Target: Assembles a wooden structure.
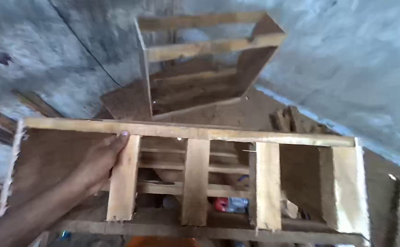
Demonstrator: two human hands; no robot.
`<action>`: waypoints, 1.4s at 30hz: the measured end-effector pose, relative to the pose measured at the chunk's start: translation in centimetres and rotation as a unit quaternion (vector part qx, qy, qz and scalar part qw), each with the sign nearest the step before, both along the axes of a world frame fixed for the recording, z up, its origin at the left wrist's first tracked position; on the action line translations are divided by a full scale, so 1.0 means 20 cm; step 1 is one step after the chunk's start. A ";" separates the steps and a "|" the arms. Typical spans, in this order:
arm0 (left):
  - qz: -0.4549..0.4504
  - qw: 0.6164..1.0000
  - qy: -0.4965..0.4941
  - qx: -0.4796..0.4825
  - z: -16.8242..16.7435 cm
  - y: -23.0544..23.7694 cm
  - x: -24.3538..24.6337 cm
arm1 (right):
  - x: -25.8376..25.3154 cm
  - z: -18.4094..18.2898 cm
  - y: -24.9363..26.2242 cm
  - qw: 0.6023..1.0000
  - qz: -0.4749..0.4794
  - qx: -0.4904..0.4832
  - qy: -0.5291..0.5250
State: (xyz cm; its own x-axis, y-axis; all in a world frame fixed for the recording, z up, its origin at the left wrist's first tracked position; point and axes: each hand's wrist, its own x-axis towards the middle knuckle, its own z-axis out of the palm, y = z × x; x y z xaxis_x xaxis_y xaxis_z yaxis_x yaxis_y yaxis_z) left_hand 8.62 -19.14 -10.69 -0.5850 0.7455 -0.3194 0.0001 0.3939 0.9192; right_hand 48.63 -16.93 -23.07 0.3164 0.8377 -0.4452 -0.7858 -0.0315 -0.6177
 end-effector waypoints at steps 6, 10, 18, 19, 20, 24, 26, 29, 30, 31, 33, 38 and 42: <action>0.059 0.991 -0.023 0.117 -0.32 -0.28 0.13 | -0.22 0.23 -0.05 0.985 -0.076 -0.151 0.045; 0.075 0.980 -0.017 0.183 -0.46 -0.28 0.15 | -0.09 -0.37 -0.08 0.988 -0.047 -0.038 0.140; 0.067 0.976 0.053 0.203 -0.81 -0.02 0.09 | -0.12 -0.66 0.31 0.977 0.061 -0.193 -0.065; 0.063 0.975 0.068 0.201 -0.86 0.02 0.10 | -0.08 -0.71 0.34 0.966 0.086 -0.211 -0.125; 0.057 0.974 0.083 0.201 -0.91 0.04 0.12 | -0.03 -0.74 0.35 0.956 0.110 -0.213 -0.167; 0.036 0.979 0.089 0.182 -1.08 0.14 0.17 | 0.06 -0.79 0.31 0.888 0.171 -0.174 -0.390; 0.025 0.984 0.101 0.144 -1.16 0.18 0.19 | 0.08 -0.85 0.27 0.813 0.189 -0.185 -0.518; -0.004 0.984 0.129 0.123 -1.29 0.23 0.19 | 0.07 -0.96 0.21 0.686 0.241 -0.246 -0.641; -0.018 0.984 0.134 0.119 -1.32 0.24 0.18 | 0.06 -1.00 0.19 0.655 0.265 -0.263 -0.657; -0.029 0.982 0.144 0.117 -1.35 0.25 0.18 | 0.04 -1.04 0.18 0.635 0.288 -0.275 -0.662; -0.041 0.976 0.175 0.121 -1.38 0.28 0.17 | 0.01 -1.10 0.15 0.622 0.312 -0.265 -0.667; -0.022 0.978 0.153 0.140 -1.38 0.34 0.14 | -0.05 -1.14 0.18 0.618 0.310 -0.248 -0.678; -0.011 0.983 0.121 0.135 -1.31 0.41 0.09 | -0.07 -1.07 0.23 0.595 0.349 -0.263 -0.675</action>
